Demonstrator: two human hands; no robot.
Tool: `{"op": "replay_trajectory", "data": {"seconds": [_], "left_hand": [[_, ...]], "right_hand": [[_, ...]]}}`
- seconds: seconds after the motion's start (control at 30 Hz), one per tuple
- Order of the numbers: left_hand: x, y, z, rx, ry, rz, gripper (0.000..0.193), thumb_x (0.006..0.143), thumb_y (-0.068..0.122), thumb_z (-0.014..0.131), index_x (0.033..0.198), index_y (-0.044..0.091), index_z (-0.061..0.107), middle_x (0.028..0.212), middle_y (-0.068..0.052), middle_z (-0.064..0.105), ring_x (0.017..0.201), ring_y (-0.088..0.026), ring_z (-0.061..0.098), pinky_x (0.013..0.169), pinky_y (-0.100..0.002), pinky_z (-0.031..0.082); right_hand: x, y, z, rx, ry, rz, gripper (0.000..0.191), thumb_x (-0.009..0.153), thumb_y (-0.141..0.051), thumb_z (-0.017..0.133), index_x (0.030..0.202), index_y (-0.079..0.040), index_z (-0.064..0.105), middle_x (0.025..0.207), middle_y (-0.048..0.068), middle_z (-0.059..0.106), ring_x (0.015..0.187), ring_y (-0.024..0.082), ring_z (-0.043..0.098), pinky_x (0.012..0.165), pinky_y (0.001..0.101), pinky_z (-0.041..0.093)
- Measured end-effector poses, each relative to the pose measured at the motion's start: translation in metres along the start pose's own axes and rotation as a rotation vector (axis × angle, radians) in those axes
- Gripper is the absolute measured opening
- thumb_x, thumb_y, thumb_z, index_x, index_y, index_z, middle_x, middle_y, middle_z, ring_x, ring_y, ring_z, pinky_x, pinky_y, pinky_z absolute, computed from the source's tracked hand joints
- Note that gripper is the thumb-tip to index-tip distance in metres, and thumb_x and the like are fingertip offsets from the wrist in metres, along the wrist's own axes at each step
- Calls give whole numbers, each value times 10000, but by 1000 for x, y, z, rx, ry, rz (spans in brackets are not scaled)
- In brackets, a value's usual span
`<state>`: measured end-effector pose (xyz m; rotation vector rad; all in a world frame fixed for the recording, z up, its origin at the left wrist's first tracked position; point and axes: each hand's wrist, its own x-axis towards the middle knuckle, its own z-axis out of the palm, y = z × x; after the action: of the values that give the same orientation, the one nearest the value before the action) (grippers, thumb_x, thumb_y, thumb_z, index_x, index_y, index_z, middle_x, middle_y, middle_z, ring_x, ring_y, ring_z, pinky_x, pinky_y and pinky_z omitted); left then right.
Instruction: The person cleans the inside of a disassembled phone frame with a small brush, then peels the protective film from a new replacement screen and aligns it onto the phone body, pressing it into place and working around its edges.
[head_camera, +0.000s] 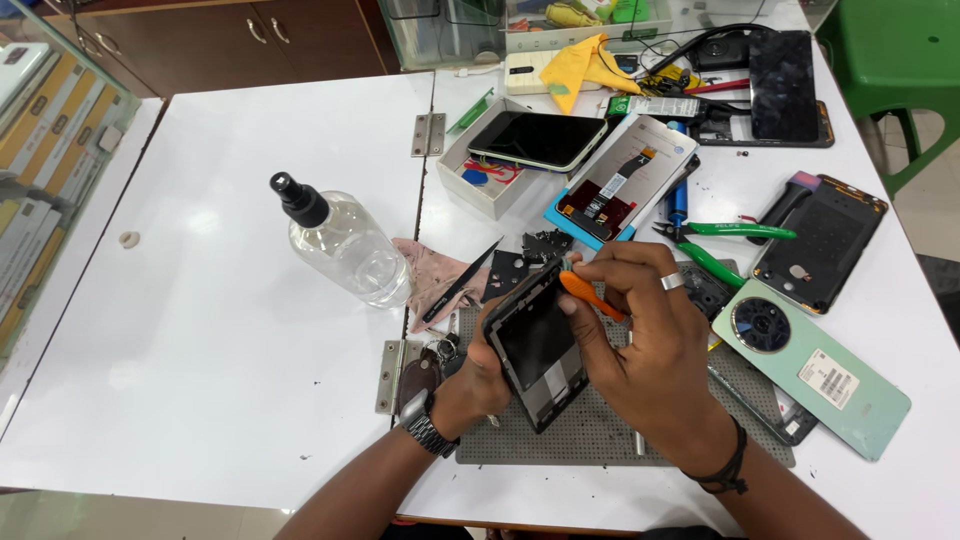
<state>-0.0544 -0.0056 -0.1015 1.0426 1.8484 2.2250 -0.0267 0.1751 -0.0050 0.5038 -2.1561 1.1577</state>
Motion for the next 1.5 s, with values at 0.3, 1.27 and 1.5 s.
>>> {"op": "replay_trajectory", "data": {"seconds": [0.3,1.27,1.5], "left_hand": [[-7,-13,-2,-502,106,-212,1068,939,840,255,1546,-26,402,1484,-149,546,1343,-227,563,1149,-390,469],[-24,-45,-13,-287,-77,-160,905,1061,772,254,1353,-44,512,1168,-108,610,1084,-164,619,928,-311,516],[-25,-44,-9,48,-29,-266,978,999,759,82,1476,-43,375,1369,-149,563,1295,-219,531,1132,-351,410]], "right_hand": [[0,-2,2,-16,-18,18,264,916,-95,794,1124,-36,643,1133,93,638,798,134,681,680,274,562],[-3,-10,-1,-93,-2,-201,326,823,-52,832,1130,-135,755,1059,44,620,963,210,565,759,310,489],[-8,-10,2,-87,-52,-238,286,848,-92,817,1119,-150,745,1055,34,629,973,201,595,832,353,472]]}}
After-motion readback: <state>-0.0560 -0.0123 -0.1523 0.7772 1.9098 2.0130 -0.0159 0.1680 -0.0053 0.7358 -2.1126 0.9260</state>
